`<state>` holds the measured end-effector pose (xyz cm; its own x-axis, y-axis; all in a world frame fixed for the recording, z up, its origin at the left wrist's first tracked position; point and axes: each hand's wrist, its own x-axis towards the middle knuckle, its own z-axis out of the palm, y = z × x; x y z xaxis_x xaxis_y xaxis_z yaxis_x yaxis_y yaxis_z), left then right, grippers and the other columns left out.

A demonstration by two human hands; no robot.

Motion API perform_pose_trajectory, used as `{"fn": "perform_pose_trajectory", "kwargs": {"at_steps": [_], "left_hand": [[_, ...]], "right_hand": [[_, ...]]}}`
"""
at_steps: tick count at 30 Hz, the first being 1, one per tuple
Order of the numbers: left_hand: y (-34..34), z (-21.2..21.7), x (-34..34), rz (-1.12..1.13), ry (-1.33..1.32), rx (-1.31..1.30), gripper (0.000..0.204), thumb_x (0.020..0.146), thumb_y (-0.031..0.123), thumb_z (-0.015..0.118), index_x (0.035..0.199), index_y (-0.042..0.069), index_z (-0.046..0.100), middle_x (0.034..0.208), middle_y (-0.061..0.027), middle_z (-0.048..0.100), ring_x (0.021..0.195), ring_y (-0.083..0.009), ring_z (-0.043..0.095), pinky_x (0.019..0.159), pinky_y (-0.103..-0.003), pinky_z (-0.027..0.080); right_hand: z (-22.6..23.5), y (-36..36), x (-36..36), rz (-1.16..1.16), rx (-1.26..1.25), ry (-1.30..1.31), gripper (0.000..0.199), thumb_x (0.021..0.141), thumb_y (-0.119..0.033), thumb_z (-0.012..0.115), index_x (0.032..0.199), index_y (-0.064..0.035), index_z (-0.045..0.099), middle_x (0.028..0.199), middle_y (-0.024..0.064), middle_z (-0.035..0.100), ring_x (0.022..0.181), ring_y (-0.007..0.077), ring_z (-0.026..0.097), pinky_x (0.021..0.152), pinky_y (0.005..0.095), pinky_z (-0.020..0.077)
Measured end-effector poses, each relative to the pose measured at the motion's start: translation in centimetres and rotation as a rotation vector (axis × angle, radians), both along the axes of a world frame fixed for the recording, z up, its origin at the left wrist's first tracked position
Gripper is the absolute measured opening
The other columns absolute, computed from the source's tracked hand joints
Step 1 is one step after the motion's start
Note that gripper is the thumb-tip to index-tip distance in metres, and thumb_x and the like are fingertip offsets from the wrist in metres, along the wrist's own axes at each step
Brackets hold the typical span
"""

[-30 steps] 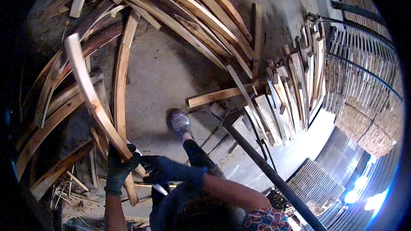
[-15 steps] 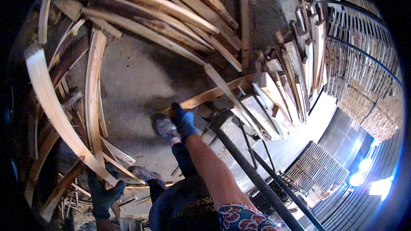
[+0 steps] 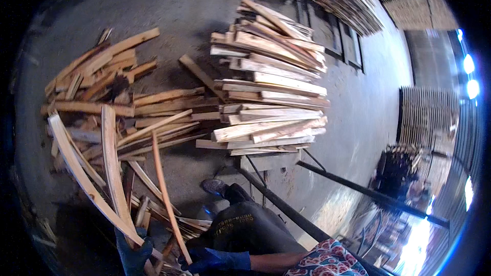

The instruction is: The person picks up wooden planks from a disorganized pile on the floor and arranges them into a neat stack on a metal rack. The person handles the wood by hand, wearing blue gloves, and repeatedly moves from the floor pile to the rack to build up the stack.

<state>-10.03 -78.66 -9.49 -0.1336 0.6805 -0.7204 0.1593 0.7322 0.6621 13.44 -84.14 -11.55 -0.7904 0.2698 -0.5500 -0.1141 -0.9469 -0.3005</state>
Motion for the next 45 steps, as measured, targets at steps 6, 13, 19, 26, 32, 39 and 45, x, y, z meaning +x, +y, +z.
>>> {"fn": "perform_pose_trajectory", "kwargs": {"at_steps": [6,13,19,26,32,39,45], "left_hand": [[12.6,2.1,4.8,-0.509,-0.052,0.144,0.082,0.060,0.024,0.078,0.124,-0.003,0.036,0.104,-0.0152,0.056,0.095,-0.0246,0.057,0.084,-0.037,0.046],[23.0,-1.4,20.5,-1.052,-0.284,0.580,0.093,0.066,0.039,0.074,0.136,0.000,0.026,0.108,-0.0271,0.056,0.096,-0.0391,0.059,0.080,-0.039,0.048],[24.8,-6.5,38.9,-1.525,-0.187,0.579,0.082,0.076,0.033,0.060,0.142,0.010,0.017,0.101,-0.0243,0.056,0.089,-0.0389,0.058,0.078,-0.044,0.047],[16.9,-12.6,38.9,-1.216,-0.140,0.813,0.061,0.080,0.030,0.057,0.134,0.010,0.035,0.127,-0.0219,0.043,0.107,-0.0373,0.051,0.084,-0.042,0.045],[14.5,-16.9,22.5,-0.603,-0.043,0.229,0.043,0.083,0.015,0.061,0.124,0.007,0.049,0.107,-0.0099,0.062,0.095,-0.0190,0.060,0.084,-0.029,0.047],[20.4,-25.1,8.5,-0.849,0.483,0.358,0.062,0.080,0.030,0.064,0.131,0.004,0.040,0.119,-0.0240,0.051,0.109,-0.0353,0.052,0.089,-0.041,0.043],[31.4,-37.8,10.3,-1.079,0.706,0.653,0.069,0.080,0.050,0.056,0.128,0.003,0.041,0.124,-0.0254,0.046,0.114,-0.0420,0.044,0.096,-0.051,0.034]], "right_hand": [[2.7,6.1,-0.1,-0.093,0.255,-0.230,0.059,0.078,-0.023,0.068,0.125,0.0014,0.040,0.114,0.0119,0.053,0.102,0.0184,0.050,0.092,0.0341,0.0401],[1.4,9.2,4.6,-0.790,0.126,-0.514,0.054,0.077,-0.015,0.070,0.122,0.0002,0.044,0.109,0.0081,0.056,0.101,0.0174,0.053,0.091,0.0319,0.0423],[-6.2,12.6,14.3,-1.257,0.080,-0.710,0.039,0.079,-0.016,0.066,0.112,-0.0013,0.051,0.096,0.0072,0.059,0.083,0.0155,0.057,0.070,0.0291,0.0484],[-19.2,13.8,20.5,-1.942,-0.177,-0.360,0.039,0.087,-0.015,0.057,0.122,-0.0016,0.047,0.109,0.0095,0.058,0.094,0.0186,0.058,0.081,0.0291,0.0481],[-18.0,12.6,12.8,-1.003,0.163,-0.868,0.029,0.086,-0.009,0.058,0.113,-0.0005,0.054,0.100,0.0077,0.061,0.088,0.0155,0.059,0.074,0.0271,0.0492],[-24.8,8.4,-0.9,-0.401,0.205,-0.434,0.033,0.082,-0.009,0.060,0.114,-0.0040,0.055,0.107,0.0113,0.061,0.101,0.0245,0.056,0.089,0.0313,0.0432],[-39.8,8.3,-6.4,-0.424,0.825,-0.945,0.049,0.071,-0.007,0.070,0.116,-0.0011,0.052,0.114,0.0200,0.054,0.105,0.0364,0.051,0.091,0.0393,0.0429]]}}
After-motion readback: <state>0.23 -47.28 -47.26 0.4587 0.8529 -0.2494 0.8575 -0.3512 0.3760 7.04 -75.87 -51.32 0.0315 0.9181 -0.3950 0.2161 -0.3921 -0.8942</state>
